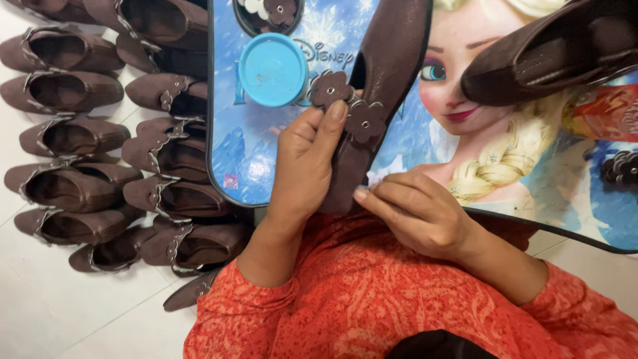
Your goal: The person wipes the exterior of brown children's shoes with a white cloth, focusing on the upper and sides. They handle multiple shoes one at a time, turning them over to access different surfaces, then place them back on the floor.
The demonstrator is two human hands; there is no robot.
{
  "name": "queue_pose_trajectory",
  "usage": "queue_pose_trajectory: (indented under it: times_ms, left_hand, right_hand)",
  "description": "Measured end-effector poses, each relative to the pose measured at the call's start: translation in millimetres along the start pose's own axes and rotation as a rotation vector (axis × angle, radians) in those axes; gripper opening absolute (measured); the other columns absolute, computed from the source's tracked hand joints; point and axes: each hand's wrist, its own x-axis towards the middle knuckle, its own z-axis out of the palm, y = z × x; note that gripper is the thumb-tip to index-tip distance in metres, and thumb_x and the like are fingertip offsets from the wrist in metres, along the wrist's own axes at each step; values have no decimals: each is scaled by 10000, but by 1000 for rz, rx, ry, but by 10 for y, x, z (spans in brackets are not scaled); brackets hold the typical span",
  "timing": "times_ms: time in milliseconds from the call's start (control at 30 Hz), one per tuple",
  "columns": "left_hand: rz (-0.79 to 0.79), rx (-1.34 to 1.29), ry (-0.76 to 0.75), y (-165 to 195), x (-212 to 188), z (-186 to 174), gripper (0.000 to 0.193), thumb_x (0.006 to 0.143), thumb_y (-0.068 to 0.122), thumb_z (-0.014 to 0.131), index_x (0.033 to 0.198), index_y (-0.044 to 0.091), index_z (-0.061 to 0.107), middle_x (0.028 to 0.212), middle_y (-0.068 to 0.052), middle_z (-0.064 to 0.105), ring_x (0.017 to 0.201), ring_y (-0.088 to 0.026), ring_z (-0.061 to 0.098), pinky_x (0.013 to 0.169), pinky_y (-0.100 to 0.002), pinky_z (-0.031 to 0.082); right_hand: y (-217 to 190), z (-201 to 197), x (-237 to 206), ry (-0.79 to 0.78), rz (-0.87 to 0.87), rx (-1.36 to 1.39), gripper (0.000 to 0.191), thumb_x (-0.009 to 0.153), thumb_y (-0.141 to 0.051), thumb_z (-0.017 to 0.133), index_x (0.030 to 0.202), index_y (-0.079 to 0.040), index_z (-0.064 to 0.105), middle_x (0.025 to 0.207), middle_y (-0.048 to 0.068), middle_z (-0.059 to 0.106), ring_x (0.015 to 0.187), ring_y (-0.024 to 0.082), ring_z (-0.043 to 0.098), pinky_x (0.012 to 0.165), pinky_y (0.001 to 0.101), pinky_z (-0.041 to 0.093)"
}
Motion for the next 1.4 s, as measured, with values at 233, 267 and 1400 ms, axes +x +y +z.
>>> queue_pose_trajectory:
  times_ms: [233, 267, 1400]
  left_hand:
    - [-41, -93, -18, 112, 58, -55, 295, 1104, 255, 550, 1134, 2, 700, 1018, 8, 714, 903, -38, 597, 808, -221, 499]
    - [-43, -92, -9, 105, 59, -52, 307, 1126, 254, 554, 1119, -14, 704, 1013, -3, 715, 894, -45, 593, 796, -229, 495]
    - [-63, -516, -241, 479, 943, 758, 353, 1078, 36, 557, 1421, -38, 523, 1305, -142, 671, 1168, -209, 676, 1048, -353, 540]
  right_hand:
    - [79, -21, -22, 169, 95, -33, 326, 842, 137, 733, 1161, 78, 709, 1020, 113, 632, 929, 257, 656, 783, 363, 546]
    - [88, -39, -2, 219, 159, -97, 321, 862, 146, 727, 1172, 64, 712, 1032, 115, 636, 934, 261, 650, 792, 362, 542]
    - [378, -454, -583, 266, 635, 264, 313, 843, 72, 685, 1132, -34, 740, 1040, 87, 697, 841, 161, 702, 718, 258, 557]
